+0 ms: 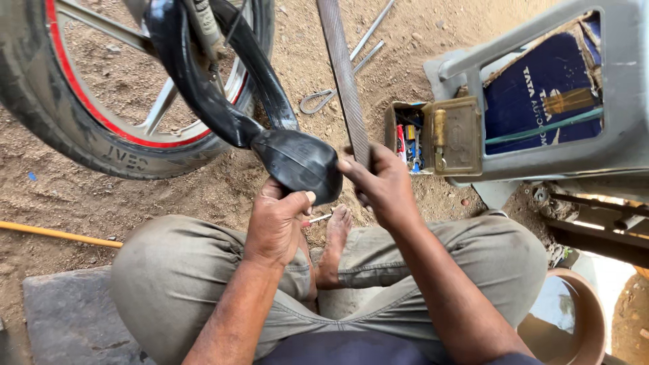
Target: The person sits on the ground and uses a metal rasp to roughen the surface of a motorcycle inner tube. They then apply glue from a tube to the prepared area using a small applicator tool.
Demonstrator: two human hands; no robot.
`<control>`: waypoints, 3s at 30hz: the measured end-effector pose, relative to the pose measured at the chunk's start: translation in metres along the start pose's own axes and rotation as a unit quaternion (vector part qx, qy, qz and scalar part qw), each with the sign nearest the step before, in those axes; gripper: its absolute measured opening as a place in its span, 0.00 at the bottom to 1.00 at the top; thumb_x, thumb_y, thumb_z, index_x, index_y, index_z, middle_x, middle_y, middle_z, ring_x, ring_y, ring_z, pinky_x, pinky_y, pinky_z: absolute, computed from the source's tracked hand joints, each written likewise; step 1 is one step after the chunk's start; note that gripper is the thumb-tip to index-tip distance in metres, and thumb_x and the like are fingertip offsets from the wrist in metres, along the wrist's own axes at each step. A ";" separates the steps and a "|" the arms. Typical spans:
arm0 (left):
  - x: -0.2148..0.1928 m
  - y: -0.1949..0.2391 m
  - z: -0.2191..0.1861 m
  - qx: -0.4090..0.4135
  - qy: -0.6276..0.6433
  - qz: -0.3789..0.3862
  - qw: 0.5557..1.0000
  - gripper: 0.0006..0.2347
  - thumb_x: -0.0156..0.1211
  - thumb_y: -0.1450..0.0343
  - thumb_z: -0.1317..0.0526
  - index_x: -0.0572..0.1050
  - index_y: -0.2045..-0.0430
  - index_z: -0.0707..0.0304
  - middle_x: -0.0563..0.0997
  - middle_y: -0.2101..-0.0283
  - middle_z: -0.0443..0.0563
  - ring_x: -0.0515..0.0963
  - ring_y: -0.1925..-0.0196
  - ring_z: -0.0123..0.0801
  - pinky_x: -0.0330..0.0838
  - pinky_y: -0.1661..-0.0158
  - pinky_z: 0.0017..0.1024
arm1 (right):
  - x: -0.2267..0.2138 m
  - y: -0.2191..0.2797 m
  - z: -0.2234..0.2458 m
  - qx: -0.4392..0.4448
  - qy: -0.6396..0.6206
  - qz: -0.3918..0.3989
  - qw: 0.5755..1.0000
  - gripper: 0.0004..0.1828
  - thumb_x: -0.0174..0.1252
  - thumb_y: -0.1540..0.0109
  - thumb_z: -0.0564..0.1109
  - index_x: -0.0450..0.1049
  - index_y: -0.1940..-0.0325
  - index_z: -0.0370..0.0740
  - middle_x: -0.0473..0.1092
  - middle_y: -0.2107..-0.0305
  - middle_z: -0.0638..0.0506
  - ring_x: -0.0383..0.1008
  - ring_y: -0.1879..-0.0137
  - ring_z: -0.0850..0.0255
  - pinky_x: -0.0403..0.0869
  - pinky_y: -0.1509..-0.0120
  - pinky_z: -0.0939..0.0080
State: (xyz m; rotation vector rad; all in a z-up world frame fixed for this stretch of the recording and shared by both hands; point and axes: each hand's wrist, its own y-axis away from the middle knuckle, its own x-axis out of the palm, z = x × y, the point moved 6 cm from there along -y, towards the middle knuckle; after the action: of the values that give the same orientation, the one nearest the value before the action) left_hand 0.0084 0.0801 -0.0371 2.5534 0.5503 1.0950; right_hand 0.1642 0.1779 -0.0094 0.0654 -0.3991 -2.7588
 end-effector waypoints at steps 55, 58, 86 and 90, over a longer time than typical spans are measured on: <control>0.007 -0.001 0.003 0.043 0.096 0.068 0.992 0.13 0.51 0.33 0.79 0.80 0.63 0.67 0.82 0.62 0.46 0.76 0.63 0.27 0.71 0.58 0.27 | 0.017 0.053 -0.038 0.016 -0.004 -0.038 0.999 0.30 0.53 0.32 0.44 0.62 0.24 0.40 0.63 0.79 0.60 0.58 0.78 0.73 0.59 0.76 0.70; 0.006 0.001 -0.004 0.036 0.114 0.051 0.992 0.14 0.50 0.35 0.79 0.80 0.64 0.66 0.82 0.63 0.46 0.77 0.63 0.26 0.72 0.57 0.26 | 0.016 0.033 -0.022 -0.035 -0.035 -0.049 0.998 0.30 0.54 0.32 0.44 0.62 0.24 0.38 0.62 0.78 0.61 0.57 0.78 0.74 0.58 0.76 0.70; 0.006 -0.004 0.004 0.031 0.049 0.079 0.995 0.12 0.52 0.35 0.78 0.80 0.67 0.66 0.79 0.65 0.42 0.75 0.64 0.25 0.70 0.60 0.25 | -0.012 0.121 -0.089 0.061 0.020 -0.030 0.997 0.31 0.55 0.34 0.45 0.63 0.25 0.41 0.64 0.81 0.59 0.61 0.78 0.72 0.64 0.76 0.70; 0.007 -0.008 -0.002 0.022 0.105 0.101 0.989 0.12 0.50 0.36 0.78 0.79 0.68 0.63 0.78 0.67 0.42 0.72 0.67 0.24 0.66 0.65 0.25 | 0.015 0.045 -0.042 -0.009 -0.043 -0.016 0.999 0.31 0.55 0.32 0.43 0.62 0.24 0.39 0.67 0.76 0.60 0.60 0.77 0.73 0.61 0.75 0.70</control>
State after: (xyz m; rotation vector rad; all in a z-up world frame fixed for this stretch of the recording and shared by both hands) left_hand 0.0096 0.0913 -0.0347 2.5920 0.3744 1.4496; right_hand 0.1688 0.1208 -0.0372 -0.0517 -0.4001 -2.8025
